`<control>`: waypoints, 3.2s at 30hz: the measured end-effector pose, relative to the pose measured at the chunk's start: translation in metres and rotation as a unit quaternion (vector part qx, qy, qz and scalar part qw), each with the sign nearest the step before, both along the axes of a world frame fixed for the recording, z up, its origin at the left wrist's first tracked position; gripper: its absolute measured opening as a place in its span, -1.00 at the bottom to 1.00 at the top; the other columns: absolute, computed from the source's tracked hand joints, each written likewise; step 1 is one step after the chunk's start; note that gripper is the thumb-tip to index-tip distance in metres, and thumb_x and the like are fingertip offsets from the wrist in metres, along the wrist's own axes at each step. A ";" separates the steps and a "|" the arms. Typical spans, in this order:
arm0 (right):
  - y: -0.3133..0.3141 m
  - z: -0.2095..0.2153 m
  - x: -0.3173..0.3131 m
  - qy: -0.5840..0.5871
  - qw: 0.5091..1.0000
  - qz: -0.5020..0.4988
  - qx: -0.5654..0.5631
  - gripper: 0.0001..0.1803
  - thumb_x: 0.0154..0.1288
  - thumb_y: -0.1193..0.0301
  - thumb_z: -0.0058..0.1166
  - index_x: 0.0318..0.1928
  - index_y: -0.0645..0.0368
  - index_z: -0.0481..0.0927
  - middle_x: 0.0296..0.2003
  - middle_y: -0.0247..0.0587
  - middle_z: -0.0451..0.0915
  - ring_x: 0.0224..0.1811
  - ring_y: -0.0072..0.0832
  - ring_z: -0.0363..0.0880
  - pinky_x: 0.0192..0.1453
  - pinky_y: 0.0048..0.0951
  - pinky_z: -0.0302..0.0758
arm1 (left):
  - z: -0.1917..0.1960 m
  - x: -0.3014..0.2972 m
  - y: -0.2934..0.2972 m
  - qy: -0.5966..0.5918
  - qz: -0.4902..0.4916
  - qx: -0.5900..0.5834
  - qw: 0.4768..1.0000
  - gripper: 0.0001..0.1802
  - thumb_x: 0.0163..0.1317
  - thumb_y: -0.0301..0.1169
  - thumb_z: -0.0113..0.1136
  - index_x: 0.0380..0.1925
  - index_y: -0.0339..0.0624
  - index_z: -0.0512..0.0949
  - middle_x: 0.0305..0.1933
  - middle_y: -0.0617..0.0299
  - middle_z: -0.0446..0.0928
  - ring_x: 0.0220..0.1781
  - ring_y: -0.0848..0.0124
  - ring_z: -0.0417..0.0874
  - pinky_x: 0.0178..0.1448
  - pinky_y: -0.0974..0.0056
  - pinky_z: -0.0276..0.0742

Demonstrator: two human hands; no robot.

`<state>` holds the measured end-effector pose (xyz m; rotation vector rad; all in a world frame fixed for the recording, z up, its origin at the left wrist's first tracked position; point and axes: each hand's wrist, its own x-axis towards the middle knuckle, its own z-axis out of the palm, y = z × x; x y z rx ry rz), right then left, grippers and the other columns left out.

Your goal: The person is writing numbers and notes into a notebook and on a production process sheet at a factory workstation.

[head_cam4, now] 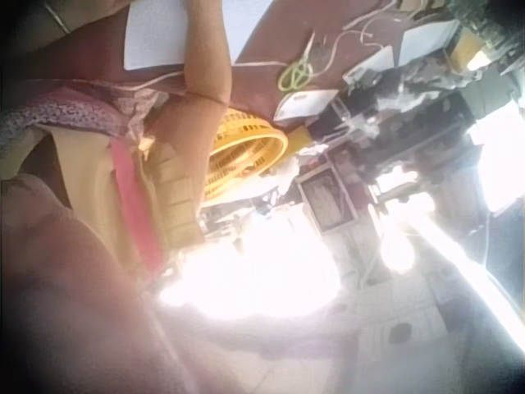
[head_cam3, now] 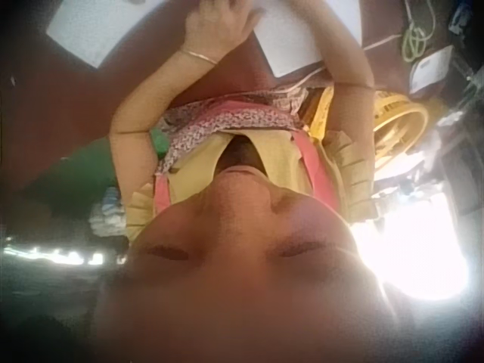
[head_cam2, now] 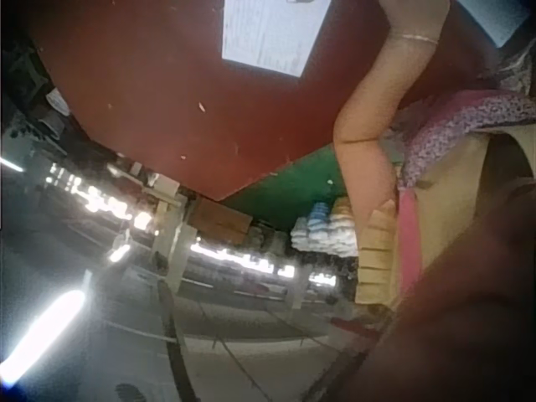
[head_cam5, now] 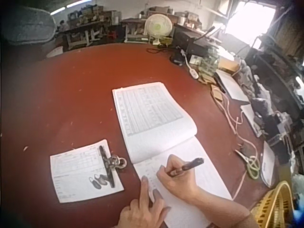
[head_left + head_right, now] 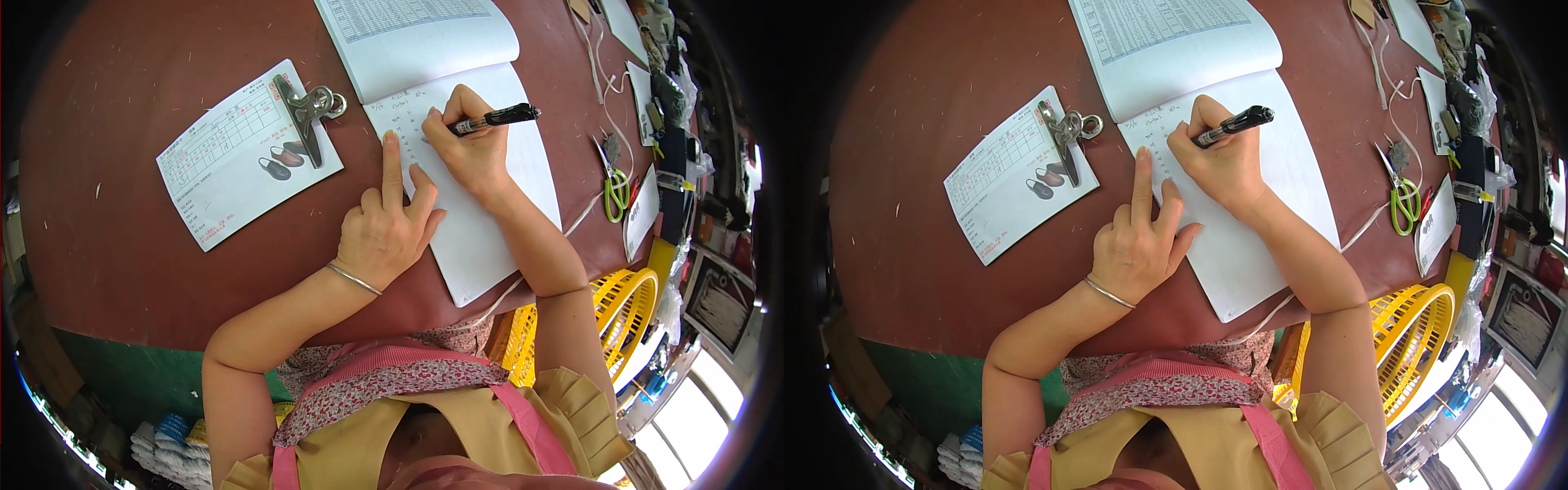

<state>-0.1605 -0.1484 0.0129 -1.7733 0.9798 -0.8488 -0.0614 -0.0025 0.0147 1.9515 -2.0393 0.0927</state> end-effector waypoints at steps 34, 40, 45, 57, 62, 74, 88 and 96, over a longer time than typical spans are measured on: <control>-0.019 0.010 -0.015 -0.072 0.985 -0.011 0.155 -0.65 0.26 0.56 0.22 -0.52 0.04 0.30 -0.58 -0.56 0.31 -0.52 -0.78 0.16 -0.46 -0.58 0.12 | -0.004 -0.009 0.003 0.025 0.039 0.004 0.999 -0.42 0.18 0.02 0.31 0.04 -0.15 0.48 0.40 -0.55 0.29 -0.58 0.36 0.52 -0.64 0.32 0.50; -0.011 0.012 -0.019 -0.035 0.992 -0.032 0.119 -0.62 0.29 0.59 0.23 -0.52 0.04 0.29 -0.60 -0.56 0.28 -0.54 -0.79 0.16 -0.49 -0.60 0.11 | -0.008 -0.014 0.003 0.014 0.044 -0.019 0.999 -0.42 0.16 0.03 0.34 0.03 -0.12 0.49 0.38 -0.53 0.33 -0.61 0.41 0.48 -0.64 0.37 0.47; 0.003 -0.001 0.004 -0.040 0.998 -0.039 0.030 -0.61 0.29 0.60 0.23 -0.54 0.10 0.27 -0.60 -0.51 0.30 -0.52 -0.77 0.19 -0.50 -0.55 0.17 | -0.008 -0.011 0.009 -0.009 0.051 -0.016 0.999 -0.43 0.18 0.03 0.33 0.03 -0.15 0.54 0.38 -0.46 0.36 -0.60 0.44 0.51 -0.64 0.38 0.50; 0.005 -0.001 0.003 -0.015 1.000 -0.020 0.017 -0.58 0.24 0.63 0.20 -0.57 0.11 0.20 -0.66 -0.53 0.19 -0.57 -0.77 0.07 -0.54 -0.52 0.07 | -0.006 -0.011 0.006 -0.056 0.027 -0.018 0.998 -0.46 0.31 0.02 0.24 0.03 -0.22 0.54 0.33 -0.39 0.45 -0.67 0.51 0.46 -0.65 0.44 0.49; 0.005 -0.001 0.003 -0.004 1.000 -0.016 -0.002 -0.58 0.24 0.63 0.20 -0.57 0.10 0.20 -0.66 -0.54 0.18 -0.57 -0.77 0.05 -0.55 -0.52 0.06 | -0.005 -0.011 0.006 -0.055 0.026 -0.022 0.998 -0.46 0.32 0.02 0.24 0.03 -0.23 0.55 0.32 -0.39 0.45 -0.68 0.52 0.45 -0.64 0.45 0.48; 0.009 0.002 -0.002 -0.030 0.999 -0.019 0.009 -0.56 0.21 0.68 0.18 -0.57 0.09 0.18 -0.64 -0.55 0.18 -0.56 -0.79 0.07 -0.53 -0.54 0.08 | -0.005 -0.009 0.007 -0.055 0.026 -0.021 0.998 -0.47 0.30 0.00 0.26 0.02 -0.24 0.55 0.31 -0.40 0.46 -0.68 0.53 0.45 -0.65 0.45 0.48; 0.012 -0.002 0.000 -0.005 1.000 -0.017 0.015 -0.57 0.27 0.61 0.24 -0.56 0.09 0.23 -0.64 -0.54 0.22 -0.54 -0.77 0.10 -0.52 -0.53 0.11 | -0.009 -0.010 0.011 -0.094 0.036 -0.040 0.994 -0.44 0.25 0.01 0.30 0.01 -0.24 0.56 0.27 -0.41 0.49 -0.68 0.55 0.40 -0.66 0.46 0.43; 0.008 -0.003 -0.011 0.009 1.000 -0.020 -0.006 -0.58 0.30 0.61 0.24 -0.55 0.11 0.24 -0.62 -0.54 0.23 -0.53 -0.80 0.11 -0.49 -0.60 0.08 | -0.013 -0.021 0.009 -0.069 0.048 -0.057 0.995 -0.59 0.28 -0.12 0.23 -0.04 -0.21 0.57 0.24 -0.45 0.51 -0.72 0.54 0.35 -0.71 0.43 0.37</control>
